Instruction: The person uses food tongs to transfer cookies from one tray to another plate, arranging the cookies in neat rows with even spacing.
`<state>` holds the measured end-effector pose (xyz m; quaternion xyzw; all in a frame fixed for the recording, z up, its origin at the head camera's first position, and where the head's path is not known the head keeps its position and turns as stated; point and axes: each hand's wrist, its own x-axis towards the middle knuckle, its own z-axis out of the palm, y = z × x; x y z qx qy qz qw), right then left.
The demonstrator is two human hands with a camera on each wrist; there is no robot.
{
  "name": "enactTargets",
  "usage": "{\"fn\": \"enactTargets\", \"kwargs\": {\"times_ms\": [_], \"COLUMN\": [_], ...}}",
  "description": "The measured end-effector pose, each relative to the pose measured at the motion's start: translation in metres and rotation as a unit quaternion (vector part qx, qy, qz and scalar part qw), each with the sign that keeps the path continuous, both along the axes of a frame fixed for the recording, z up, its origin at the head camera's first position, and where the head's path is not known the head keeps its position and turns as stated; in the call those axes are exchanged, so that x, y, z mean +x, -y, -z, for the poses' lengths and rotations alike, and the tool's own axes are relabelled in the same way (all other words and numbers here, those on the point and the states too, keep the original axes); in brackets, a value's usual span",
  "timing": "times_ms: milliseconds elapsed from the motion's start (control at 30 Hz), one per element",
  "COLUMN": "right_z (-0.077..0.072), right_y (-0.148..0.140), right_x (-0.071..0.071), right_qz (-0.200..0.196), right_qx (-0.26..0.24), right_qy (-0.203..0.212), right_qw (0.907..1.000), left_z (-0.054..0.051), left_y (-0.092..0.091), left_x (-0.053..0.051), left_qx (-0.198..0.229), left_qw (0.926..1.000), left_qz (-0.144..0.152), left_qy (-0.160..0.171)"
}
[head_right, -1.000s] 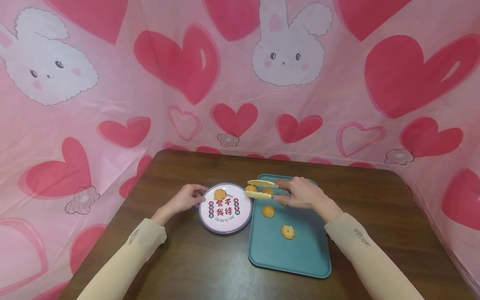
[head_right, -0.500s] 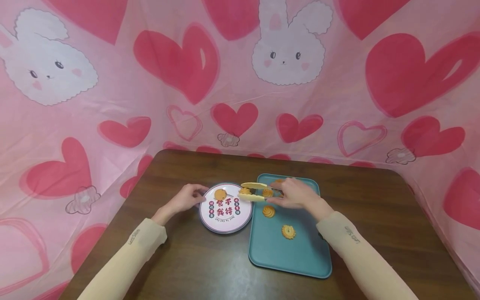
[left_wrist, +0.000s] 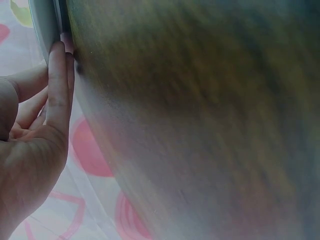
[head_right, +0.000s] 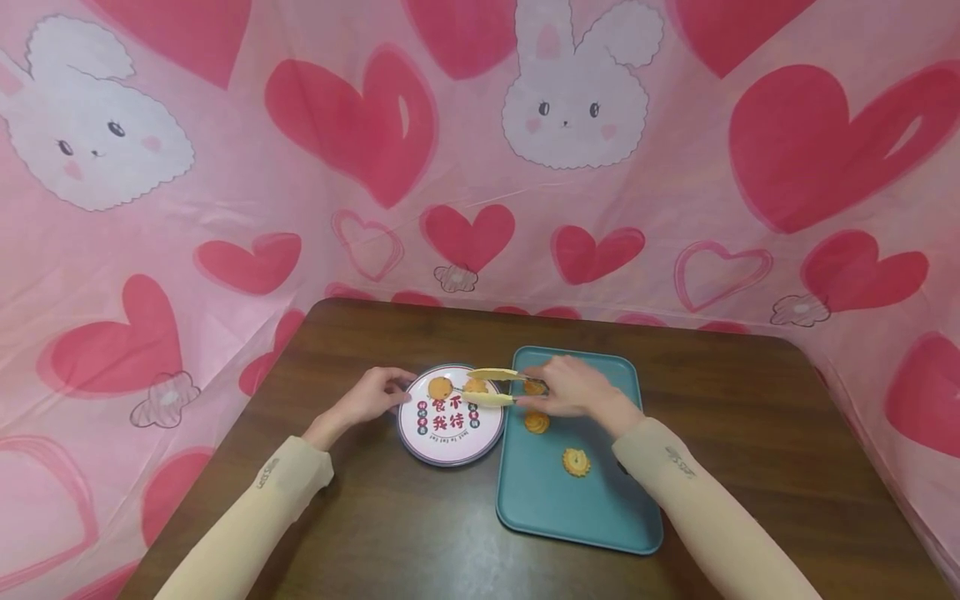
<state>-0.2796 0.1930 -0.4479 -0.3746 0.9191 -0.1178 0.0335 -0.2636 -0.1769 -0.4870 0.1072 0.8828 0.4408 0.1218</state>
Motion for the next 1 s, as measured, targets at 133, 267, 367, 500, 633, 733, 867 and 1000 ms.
{"fn": "enactTargets", "kwargs": {"times_ms": [133,267,367,500,633,733,867,1000], "right_z": [0.001,0.002,0.001,0.000,0.002,0.002,0.003,0.002], "right_y": [0.004,0.006,0.008,0.010,0.010,0.010,0.010,0.011], "right_x": [0.000,0.000,0.000,0.002,0.003,0.004,0.004,0.006], "right_qz": [0.004,0.009,0.013,0.021,0.029,0.028,0.028,0.033], "right_qx": [0.000,0.001,0.003,0.011,0.014,0.012,0.012,0.011], "right_qy": [0.005,0.009,0.010,0.007,0.001,-0.005,-0.009,-0.010], "right_qw": [1.0000,0.9999,0.9999,0.9997,0.9995,0.9995,0.9995,0.9993], "left_z": [0.000,0.000,-0.001,-0.001,0.000,0.000,0.001,0.001], "left_y": [0.000,0.000,0.000,0.000,0.000,0.000,0.001,0.000], "left_x": [0.000,0.000,0.000,0.000,0.000,0.000,0.000,0.000], "left_qx": [-0.001,-0.002,-0.002,-0.001,0.001,0.003,0.003,0.003], "left_qw": [1.0000,1.0000,1.0000,1.0000,1.0000,1.0000,1.0000,1.0000], "left_qz": [0.003,0.006,0.004,0.000,0.003,0.004,0.002,0.001], "left_qy": [-0.002,-0.006,-0.001,0.004,0.000,-0.001,0.000,0.001]}}
